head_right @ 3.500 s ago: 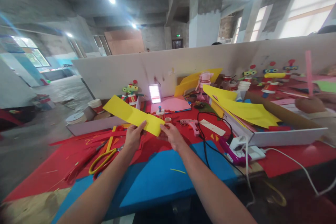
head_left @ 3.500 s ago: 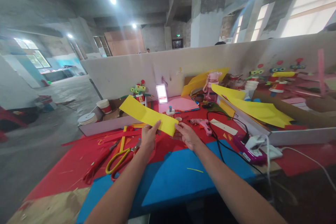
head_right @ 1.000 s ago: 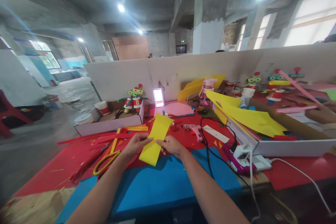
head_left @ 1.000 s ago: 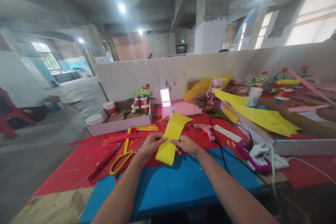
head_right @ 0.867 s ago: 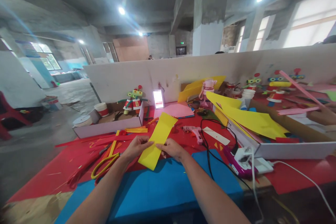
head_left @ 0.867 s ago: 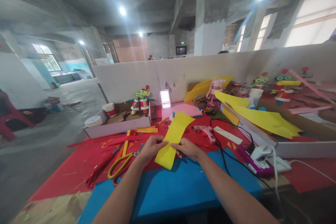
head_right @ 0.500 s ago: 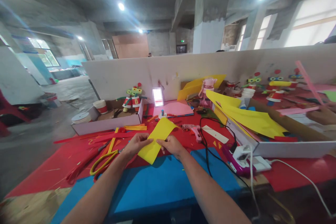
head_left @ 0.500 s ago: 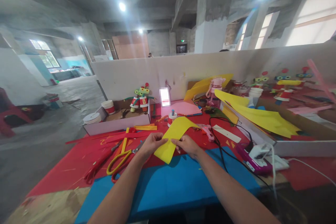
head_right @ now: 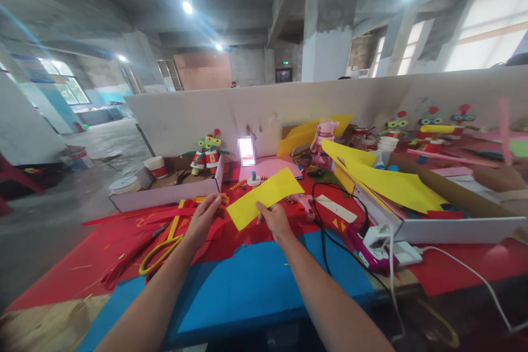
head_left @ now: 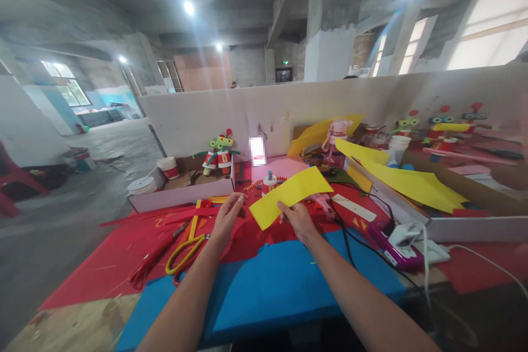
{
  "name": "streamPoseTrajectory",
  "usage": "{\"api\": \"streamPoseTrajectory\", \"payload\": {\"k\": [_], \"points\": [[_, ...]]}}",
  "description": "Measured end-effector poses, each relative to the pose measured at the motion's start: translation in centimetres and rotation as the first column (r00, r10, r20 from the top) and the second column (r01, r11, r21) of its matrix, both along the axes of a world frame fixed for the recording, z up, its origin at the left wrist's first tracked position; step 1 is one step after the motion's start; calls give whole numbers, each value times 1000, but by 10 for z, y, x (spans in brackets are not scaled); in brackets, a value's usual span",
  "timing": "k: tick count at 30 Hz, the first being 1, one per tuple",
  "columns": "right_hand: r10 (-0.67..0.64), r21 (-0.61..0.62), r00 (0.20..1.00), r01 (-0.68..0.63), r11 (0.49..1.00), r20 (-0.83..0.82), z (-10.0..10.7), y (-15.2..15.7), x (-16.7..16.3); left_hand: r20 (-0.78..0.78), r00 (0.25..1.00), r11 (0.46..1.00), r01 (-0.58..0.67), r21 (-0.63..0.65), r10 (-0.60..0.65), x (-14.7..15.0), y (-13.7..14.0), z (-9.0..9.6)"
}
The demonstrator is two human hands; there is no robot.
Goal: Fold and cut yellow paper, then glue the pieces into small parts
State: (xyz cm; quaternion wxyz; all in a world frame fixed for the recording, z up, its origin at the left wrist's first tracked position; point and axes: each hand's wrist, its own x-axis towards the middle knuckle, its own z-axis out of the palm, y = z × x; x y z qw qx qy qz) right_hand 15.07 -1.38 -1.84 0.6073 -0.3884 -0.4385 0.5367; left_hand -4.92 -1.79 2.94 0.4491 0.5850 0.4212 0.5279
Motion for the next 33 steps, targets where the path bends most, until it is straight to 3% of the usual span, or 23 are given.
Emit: {"api": "streamPoseTrajectory", "payload": {"k": [6,13,21,24,29,33], "points": [[-31,-9,998,32,999,46,-1,1,1,-191,964,982,178,-59,-186,1,-5,2],[-103,68,983,94,993,154,1,2,3,-168,972,986,158,-48,-164,4,1,-2],[-38,16,997,37,999,73,1,1,4,-106,980,986,163,-42,-167,0,1,-5],[28,-21,997,-27,999,65,4,-2,4,-92,977,981,185,-58,-190,0,1,-5],[263,-55,961,-259,964,87,7,-9,5,-110,985,991,131,-11,-132,0,0,-2],[343,-61,929,-338,939,140,9,-12,6,-123,981,988,154,20,-150,0,-3,1]]}}
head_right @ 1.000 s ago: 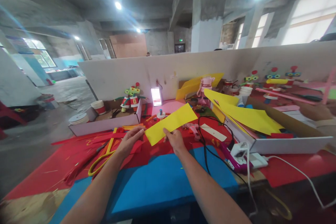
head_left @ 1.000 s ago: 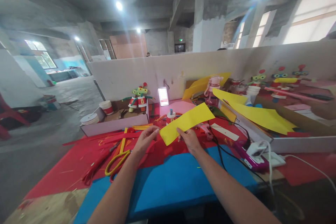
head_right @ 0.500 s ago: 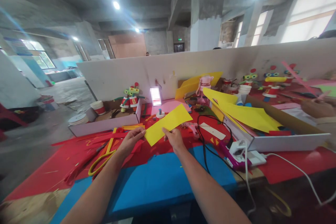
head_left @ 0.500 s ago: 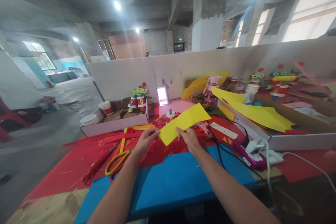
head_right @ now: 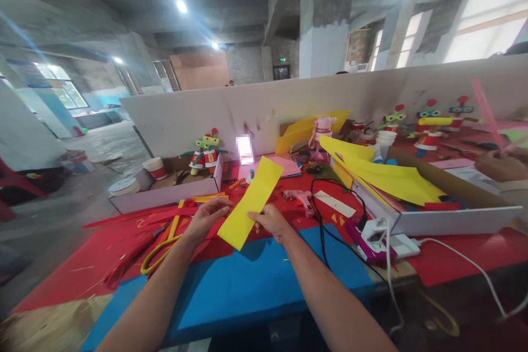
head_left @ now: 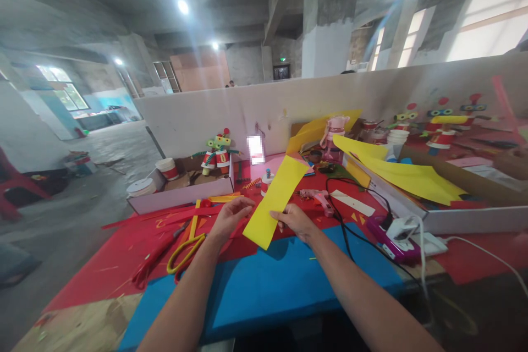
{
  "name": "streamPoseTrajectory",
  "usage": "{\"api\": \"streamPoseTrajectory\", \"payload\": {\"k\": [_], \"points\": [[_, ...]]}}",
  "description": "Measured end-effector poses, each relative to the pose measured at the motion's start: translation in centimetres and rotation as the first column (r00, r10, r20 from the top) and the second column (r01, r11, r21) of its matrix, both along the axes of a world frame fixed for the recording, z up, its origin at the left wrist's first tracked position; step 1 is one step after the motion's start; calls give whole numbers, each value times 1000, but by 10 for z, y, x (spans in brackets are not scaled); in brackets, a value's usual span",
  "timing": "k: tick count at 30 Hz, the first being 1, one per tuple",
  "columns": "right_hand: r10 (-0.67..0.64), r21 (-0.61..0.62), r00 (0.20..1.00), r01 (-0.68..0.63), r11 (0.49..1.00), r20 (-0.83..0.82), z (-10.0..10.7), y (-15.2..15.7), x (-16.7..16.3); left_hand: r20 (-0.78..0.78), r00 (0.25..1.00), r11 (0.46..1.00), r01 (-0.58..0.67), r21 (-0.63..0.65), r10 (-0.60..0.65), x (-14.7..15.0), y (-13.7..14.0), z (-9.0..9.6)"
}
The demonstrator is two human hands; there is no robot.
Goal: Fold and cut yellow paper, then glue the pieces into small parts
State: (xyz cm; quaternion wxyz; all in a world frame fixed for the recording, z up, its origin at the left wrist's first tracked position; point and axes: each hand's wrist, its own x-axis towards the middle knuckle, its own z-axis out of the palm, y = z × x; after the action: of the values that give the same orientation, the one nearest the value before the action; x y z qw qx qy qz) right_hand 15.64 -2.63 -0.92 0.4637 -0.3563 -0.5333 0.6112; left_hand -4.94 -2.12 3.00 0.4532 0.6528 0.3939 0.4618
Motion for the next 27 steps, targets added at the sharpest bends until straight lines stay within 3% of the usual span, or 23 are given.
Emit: {"api": "streamPoseTrajectory", "payload": {"k": [6,16,23,27], "points": [[67,15,998,-67,998,2,2,-3,1,-24,989,989,146,-39,-147,3,-5,3],[42,95,995,-50,994,86,5,-3,1,-68,997,1000,-17,27,19,2,-3,2],[-12,181,989,-15,983,147,5,-1,-1,-197,980,999,-5,-33,-2,3,1,-7],[-83,222,975,35,974,208,2,1,-2,-190,982,999,-15,-40,7,8,0,-7]]}}
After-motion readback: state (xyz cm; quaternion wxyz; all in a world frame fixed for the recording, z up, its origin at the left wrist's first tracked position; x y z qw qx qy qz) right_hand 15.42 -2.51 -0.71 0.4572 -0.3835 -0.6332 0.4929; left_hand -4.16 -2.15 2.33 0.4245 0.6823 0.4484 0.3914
